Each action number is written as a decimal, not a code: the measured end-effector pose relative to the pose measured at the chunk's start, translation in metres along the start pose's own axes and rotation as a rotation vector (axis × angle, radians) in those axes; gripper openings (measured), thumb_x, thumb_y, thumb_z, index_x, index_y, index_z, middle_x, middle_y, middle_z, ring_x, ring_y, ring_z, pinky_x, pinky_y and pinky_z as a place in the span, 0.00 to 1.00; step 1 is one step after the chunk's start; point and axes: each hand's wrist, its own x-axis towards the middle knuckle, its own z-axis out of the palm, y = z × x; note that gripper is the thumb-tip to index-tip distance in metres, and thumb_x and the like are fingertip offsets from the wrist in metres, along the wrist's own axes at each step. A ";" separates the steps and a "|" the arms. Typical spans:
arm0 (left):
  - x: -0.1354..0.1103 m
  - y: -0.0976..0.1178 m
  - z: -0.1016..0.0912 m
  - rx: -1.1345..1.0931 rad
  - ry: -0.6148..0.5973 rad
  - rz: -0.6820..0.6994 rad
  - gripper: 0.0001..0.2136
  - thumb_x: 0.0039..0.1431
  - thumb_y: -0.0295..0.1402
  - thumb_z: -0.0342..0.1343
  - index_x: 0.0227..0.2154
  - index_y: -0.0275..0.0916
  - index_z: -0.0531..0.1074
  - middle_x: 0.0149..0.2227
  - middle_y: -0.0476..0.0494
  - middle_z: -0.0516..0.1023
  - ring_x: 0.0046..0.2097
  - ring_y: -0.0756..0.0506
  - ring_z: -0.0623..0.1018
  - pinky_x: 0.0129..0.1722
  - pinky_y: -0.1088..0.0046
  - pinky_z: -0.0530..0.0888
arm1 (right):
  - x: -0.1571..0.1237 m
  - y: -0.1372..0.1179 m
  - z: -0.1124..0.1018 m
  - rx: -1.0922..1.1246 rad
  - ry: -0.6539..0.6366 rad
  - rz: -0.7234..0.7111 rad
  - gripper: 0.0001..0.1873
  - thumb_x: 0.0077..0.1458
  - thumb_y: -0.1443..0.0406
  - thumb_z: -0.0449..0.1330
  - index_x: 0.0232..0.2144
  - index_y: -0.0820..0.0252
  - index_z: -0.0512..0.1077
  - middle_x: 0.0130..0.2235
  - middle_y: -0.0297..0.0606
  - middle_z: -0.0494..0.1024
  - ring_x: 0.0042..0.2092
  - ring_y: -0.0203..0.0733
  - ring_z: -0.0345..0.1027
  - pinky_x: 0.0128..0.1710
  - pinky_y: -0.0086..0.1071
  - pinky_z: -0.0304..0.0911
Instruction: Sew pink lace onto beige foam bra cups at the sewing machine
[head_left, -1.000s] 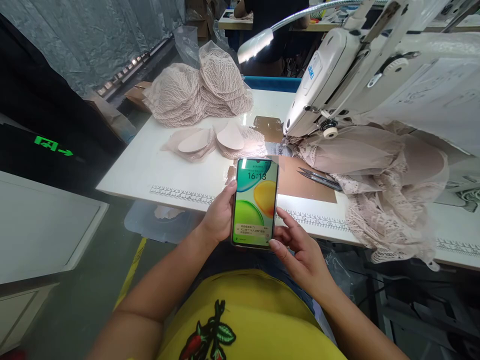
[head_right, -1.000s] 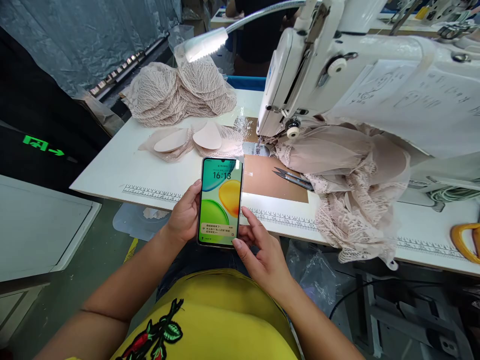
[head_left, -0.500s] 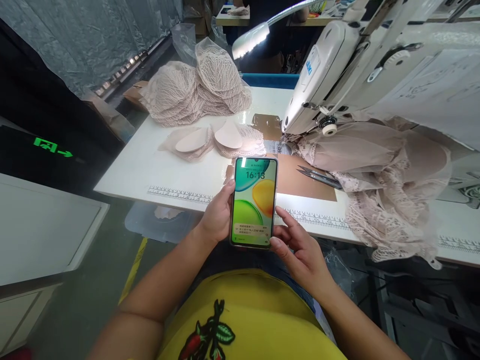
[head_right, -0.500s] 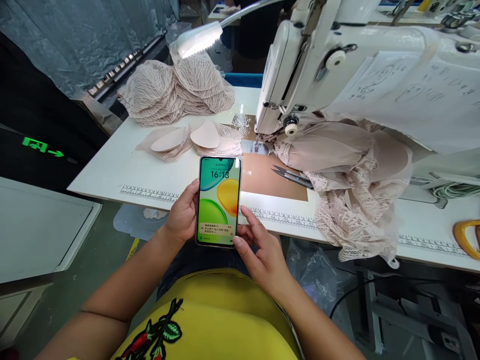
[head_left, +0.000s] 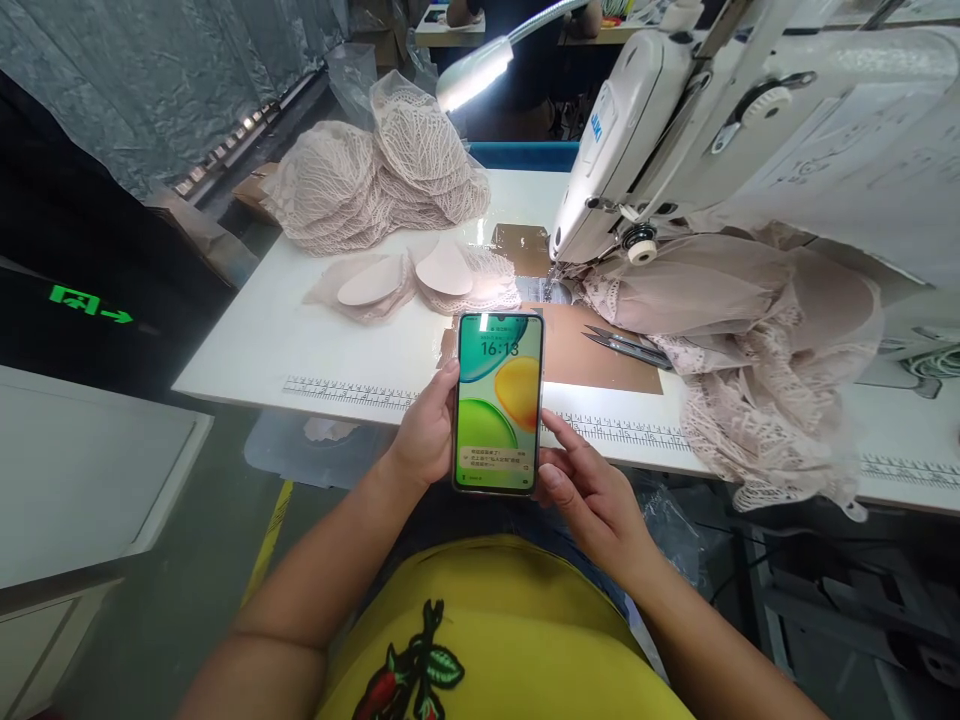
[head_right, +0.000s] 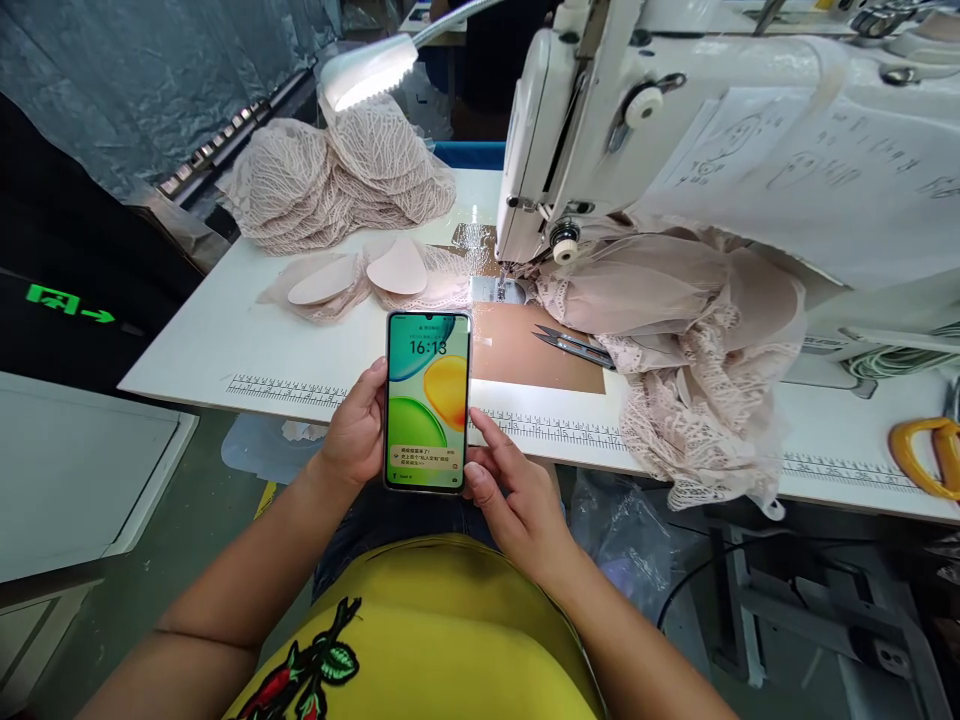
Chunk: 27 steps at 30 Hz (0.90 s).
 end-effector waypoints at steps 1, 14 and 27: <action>0.000 0.000 0.000 -0.006 0.006 -0.007 0.14 0.61 0.36 0.51 0.47 0.38 0.74 0.45 0.46 0.80 0.54 0.39 0.74 0.57 0.61 0.69 | 0.000 0.000 0.000 0.000 -0.003 -0.002 0.27 0.63 0.60 0.49 0.64 0.49 0.52 0.32 0.31 0.74 0.28 0.36 0.68 0.32 0.32 0.68; -0.001 -0.001 -0.002 0.029 -0.017 -0.026 0.14 0.62 0.37 0.51 0.44 0.36 0.75 0.43 0.44 0.80 0.53 0.38 0.74 0.56 0.60 0.69 | 0.006 -0.006 -0.001 0.104 0.006 0.078 0.29 0.62 0.58 0.51 0.64 0.52 0.53 0.32 0.33 0.73 0.26 0.34 0.65 0.28 0.31 0.66; -0.001 -0.002 -0.006 0.071 -0.027 0.002 0.13 0.63 0.35 0.51 0.46 0.38 0.74 0.43 0.47 0.81 0.50 0.42 0.77 0.53 0.68 0.71 | 0.015 -0.011 0.000 0.223 0.011 0.082 0.29 0.61 0.59 0.52 0.63 0.53 0.52 0.31 0.32 0.70 0.26 0.33 0.65 0.27 0.30 0.66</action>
